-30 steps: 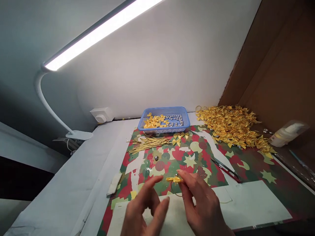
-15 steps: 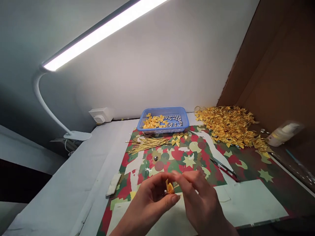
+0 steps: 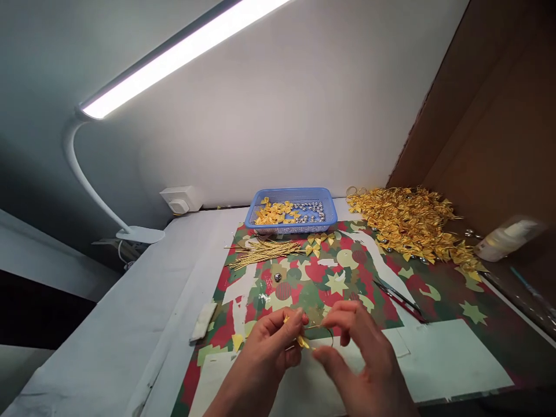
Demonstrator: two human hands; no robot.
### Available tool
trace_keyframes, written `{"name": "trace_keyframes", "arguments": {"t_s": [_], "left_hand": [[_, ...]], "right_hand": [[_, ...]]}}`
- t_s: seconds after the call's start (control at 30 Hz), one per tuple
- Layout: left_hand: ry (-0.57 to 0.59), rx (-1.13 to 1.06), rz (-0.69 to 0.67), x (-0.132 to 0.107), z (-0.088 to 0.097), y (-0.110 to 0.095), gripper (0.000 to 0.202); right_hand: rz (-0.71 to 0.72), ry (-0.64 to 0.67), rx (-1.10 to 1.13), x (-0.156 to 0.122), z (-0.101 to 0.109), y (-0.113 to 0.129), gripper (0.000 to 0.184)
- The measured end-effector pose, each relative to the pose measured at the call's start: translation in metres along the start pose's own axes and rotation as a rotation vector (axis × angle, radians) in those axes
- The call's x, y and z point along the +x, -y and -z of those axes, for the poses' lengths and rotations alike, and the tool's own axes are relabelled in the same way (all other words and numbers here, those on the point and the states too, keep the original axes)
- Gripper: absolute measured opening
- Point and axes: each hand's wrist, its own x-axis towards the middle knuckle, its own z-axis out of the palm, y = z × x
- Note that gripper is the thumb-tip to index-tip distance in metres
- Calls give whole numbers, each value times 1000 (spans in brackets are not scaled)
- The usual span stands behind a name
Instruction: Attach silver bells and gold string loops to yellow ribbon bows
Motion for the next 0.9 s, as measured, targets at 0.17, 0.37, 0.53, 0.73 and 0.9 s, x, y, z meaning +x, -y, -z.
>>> {"name": "trace_keyframes", "arguments": {"t_s": [0.17,0.37,0.53,0.73,0.9], "left_hand": [[-28,-95,32,-1,-4,6,34],[-52,-80,83,-10,-2,3,45],[-76,159,-85,-18,-4,3,26],[-1,195,-71,-13,-1,3,23],[-51,345,-221,-11,-9,0,27]], "right_hand": [[-52,62,25,-1,-4,0,11],[-452,270,458,17,14,-2,35],[-466,334,482,18,15,1,36],[-414,260,318,14,17,-6,31],[-279,184,102,17,20,7,30]]}}
